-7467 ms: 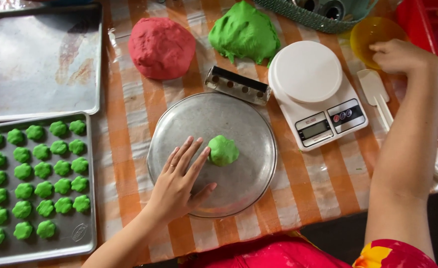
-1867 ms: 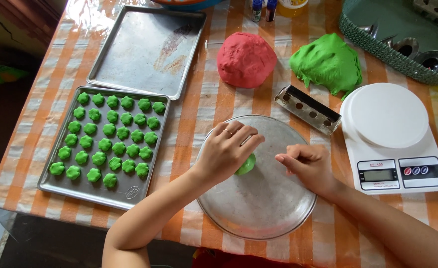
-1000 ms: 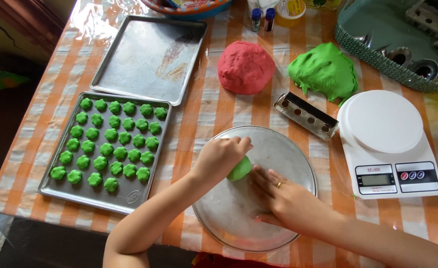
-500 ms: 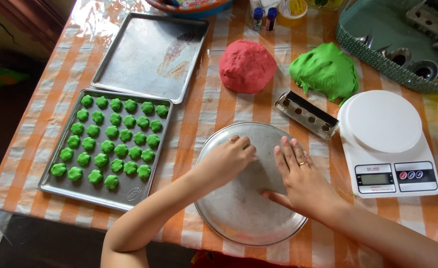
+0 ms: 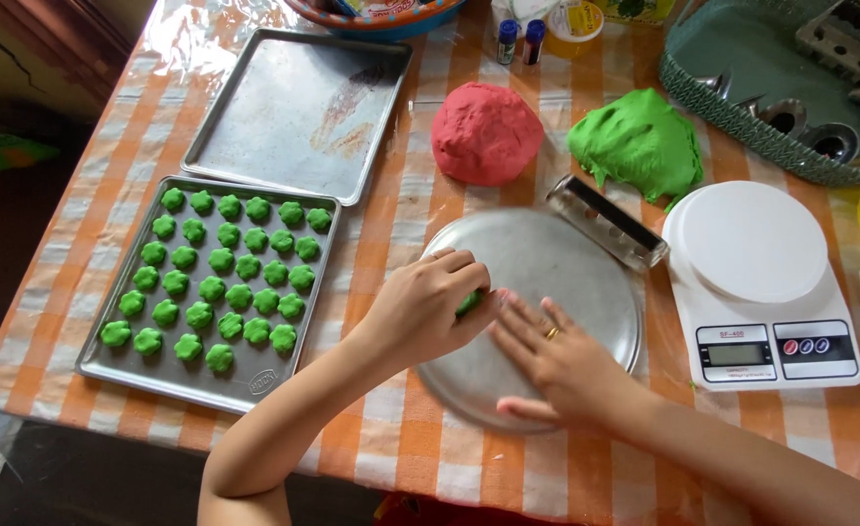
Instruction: Preparing small portions of green dough by kneading and rolling them flat on a metal plate using a small rolling pin.
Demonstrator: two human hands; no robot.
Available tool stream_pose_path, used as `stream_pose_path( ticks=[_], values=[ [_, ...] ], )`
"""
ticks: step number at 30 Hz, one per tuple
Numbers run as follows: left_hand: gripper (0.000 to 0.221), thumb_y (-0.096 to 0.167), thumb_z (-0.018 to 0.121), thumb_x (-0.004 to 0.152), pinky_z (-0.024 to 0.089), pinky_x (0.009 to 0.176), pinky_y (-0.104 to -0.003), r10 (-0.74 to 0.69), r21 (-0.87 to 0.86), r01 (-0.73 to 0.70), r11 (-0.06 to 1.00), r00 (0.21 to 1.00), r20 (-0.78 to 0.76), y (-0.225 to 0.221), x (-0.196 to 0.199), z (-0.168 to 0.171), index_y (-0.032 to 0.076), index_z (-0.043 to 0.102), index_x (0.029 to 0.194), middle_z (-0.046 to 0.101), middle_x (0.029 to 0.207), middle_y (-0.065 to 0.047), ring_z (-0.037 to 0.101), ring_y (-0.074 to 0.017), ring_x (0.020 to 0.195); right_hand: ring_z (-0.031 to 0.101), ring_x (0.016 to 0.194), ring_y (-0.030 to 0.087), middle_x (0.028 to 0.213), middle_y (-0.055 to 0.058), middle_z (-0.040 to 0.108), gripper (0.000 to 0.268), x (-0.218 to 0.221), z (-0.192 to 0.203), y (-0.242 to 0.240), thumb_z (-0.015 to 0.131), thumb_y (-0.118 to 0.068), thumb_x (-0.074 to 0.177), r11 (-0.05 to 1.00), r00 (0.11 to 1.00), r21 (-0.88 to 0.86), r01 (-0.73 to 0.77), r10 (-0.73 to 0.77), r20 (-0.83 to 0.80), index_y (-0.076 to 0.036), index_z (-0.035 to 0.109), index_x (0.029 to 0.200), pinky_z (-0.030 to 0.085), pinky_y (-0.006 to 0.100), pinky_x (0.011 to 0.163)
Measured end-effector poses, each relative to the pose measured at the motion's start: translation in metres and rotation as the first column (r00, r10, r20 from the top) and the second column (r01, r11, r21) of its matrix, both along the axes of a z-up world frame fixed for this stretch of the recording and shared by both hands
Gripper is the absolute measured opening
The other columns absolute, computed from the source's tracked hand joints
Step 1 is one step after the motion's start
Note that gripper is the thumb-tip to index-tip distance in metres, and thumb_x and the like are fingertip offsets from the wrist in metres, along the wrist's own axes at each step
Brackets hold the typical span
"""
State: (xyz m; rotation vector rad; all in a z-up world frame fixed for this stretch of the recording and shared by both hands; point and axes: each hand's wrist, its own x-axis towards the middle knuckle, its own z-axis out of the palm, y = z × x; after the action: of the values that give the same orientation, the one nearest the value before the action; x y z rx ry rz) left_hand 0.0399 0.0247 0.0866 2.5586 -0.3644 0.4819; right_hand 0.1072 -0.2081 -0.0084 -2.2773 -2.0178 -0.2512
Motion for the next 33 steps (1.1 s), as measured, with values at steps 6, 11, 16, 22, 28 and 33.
stream_pose_path(
  ticks=[6,11,16,22,28,33],
  values=[
    [0.021,0.023,0.068,0.092,0.057,0.064,-0.043,-0.019,-0.047,0.016,0.999,0.997,-0.069,-0.003,0.013,-0.020,0.003,0.063,0.090,0.061,0.084,-0.016,0.068,-0.0363,0.079,0.062,0.129,0.038,0.129,0.018,0.070,0.036,-0.003,0.018,0.003,0.069,-0.033,0.099,0.905,0.903,0.393,-0.163,0.297,-0.309,0.000,0.072,0.114,0.051,0.045,0.104],
    [0.040,0.026,0.074,0.084,0.059,0.079,-0.055,-0.024,0.060,0.041,0.997,0.966,-0.256,0.007,0.027,-0.052,0.002,0.057,0.111,0.055,0.113,-0.019,0.062,-0.0473,0.105,0.069,0.116,0.031,0.115,0.011,0.074,0.034,0.031,0.016,-0.002,0.077,-0.038,0.089,0.935,0.951,0.347,0.068,0.045,-0.306,-0.009,0.075,0.107,0.056,0.044,0.094],
    [0.032,0.035,0.070,0.090,0.046,0.094,-0.073,0.009,0.167,0.017,0.986,0.988,-0.154,0.002,0.030,-0.074,0.009,0.059,0.104,0.060,0.124,-0.013,0.059,-0.0415,0.120,0.048,0.145,0.034,0.150,0.019,0.055,0.090,0.048,-0.005,-0.002,0.061,-0.073,0.085,0.945,0.954,0.160,0.286,-0.265,-0.142,-0.003,0.058,0.141,0.039,0.051,0.115],
    [0.009,0.021,0.064,0.095,0.061,0.066,-0.047,0.082,0.173,-0.095,0.980,0.993,0.083,0.001,0.032,-0.080,0.012,0.066,0.093,0.062,0.088,-0.006,0.071,-0.0348,0.079,0.074,0.101,0.032,0.106,0.010,0.075,0.014,0.031,0.014,0.008,0.072,-0.022,0.094,0.892,0.951,0.450,-0.055,0.184,-0.249,-0.008,0.072,0.094,0.057,0.039,0.095],
    [0.021,0.024,0.065,0.097,0.061,0.057,-0.040,0.105,0.017,-0.105,0.994,0.994,0.034,0.003,0.029,-0.053,0.008,0.073,0.086,0.069,0.081,-0.012,0.071,-0.0318,0.071,0.068,0.083,0.010,0.083,-0.013,0.069,0.022,0.034,-0.005,0.000,0.077,-0.031,0.085,0.839,0.978,0.503,0.206,-0.166,-0.124,-0.024,0.063,0.069,0.053,0.028,0.070],
    [0.035,0.023,0.072,0.083,0.052,0.073,-0.048,-0.041,-0.221,0.006,0.975,0.987,-0.158,-0.005,0.024,-0.053,0.013,0.060,0.114,0.054,0.108,-0.012,0.056,-0.0397,0.098,0.053,0.138,0.038,0.143,0.022,0.059,0.063,0.038,0.003,0.009,0.063,-0.047,0.093,0.914,0.962,0.336,0.227,-0.156,-0.226,-0.002,0.061,0.138,0.038,0.051,0.114]
  ],
)
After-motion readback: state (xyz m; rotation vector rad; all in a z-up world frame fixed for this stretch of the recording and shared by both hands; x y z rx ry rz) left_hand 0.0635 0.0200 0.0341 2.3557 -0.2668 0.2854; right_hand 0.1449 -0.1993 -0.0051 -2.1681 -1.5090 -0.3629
